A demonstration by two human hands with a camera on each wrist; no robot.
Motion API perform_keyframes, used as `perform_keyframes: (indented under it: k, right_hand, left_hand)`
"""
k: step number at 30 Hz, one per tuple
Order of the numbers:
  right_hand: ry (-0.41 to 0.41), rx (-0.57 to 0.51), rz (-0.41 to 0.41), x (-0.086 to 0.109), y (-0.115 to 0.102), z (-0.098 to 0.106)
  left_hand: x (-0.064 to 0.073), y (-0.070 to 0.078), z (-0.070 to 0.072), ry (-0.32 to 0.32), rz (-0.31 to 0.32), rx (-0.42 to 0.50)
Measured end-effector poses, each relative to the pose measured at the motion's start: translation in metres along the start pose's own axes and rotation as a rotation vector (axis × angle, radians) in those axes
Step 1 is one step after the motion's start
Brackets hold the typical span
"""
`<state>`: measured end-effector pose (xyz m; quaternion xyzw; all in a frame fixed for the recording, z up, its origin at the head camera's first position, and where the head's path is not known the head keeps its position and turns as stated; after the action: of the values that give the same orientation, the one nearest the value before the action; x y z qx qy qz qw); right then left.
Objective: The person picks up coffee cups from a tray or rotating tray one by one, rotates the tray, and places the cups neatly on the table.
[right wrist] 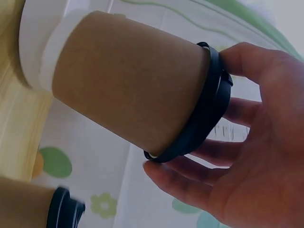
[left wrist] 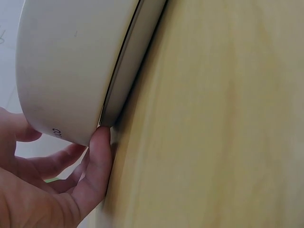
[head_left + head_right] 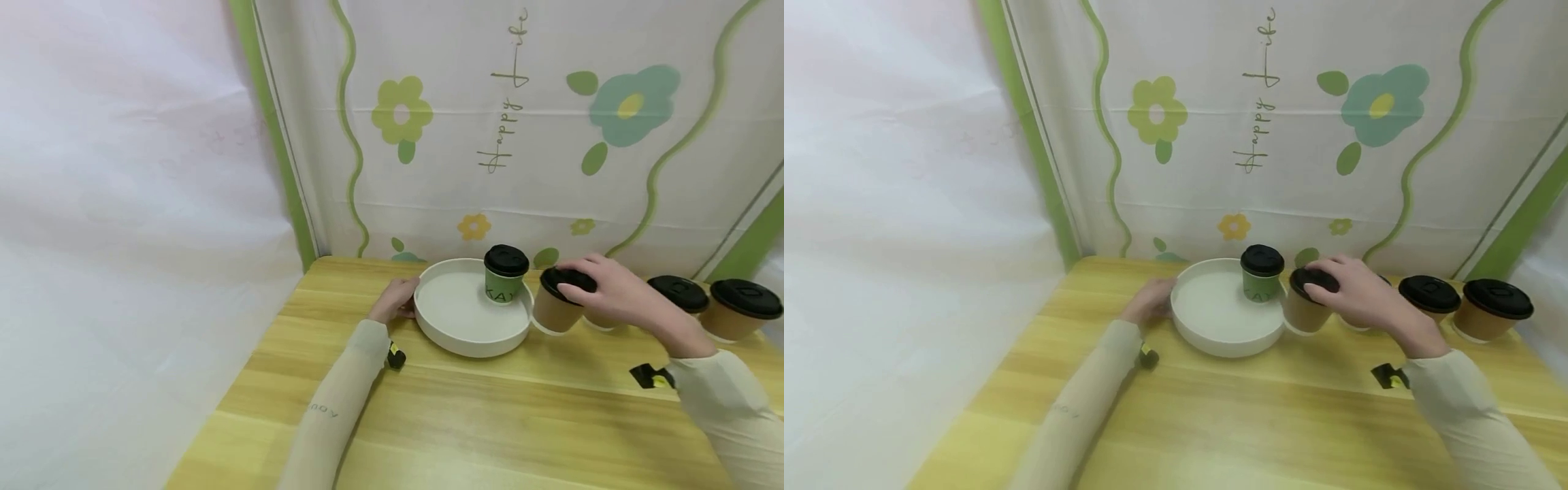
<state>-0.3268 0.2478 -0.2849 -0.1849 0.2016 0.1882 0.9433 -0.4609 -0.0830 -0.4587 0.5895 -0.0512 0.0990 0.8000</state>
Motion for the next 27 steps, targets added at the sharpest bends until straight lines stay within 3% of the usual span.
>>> perform_keyframes:
  k: [8, 16, 19, 27]
  right_hand:
    - [-0.034, 0.056, -0.057, 0.021, 0.034, 0.016]
    - [-0.011, 0.071, -0.066, 0.034, 0.061, 0.028]
    - [-0.04, 0.088, -0.076, 0.04, 0.071, 0.028]
    - [-0.156, 0.141, -0.193, 0.057, 0.105, 0.026]
  left_hand:
    - [-0.005, -0.003, -0.003, -0.001, 0.007, -0.001]
    - [-0.003, -0.003, -0.002, 0.001, 0.004, -0.008]
    - [-0.002, -0.002, -0.002, -0.001, 0.007, -0.01]
    - [-0.004, -0.003, -0.003, -0.005, 0.003, -0.007]
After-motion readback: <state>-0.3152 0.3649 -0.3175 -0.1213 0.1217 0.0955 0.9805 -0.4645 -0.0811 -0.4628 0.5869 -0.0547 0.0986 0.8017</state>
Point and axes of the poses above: each hand's wrist, its own x-axis away from the middle knuckle, its own z-axis out of the back of the hand, y = z × x, the point moved 9 cm from there along -x, towards the middle knuckle, and after that the axes turned 15 degrees about y, right-handed, at the moved point
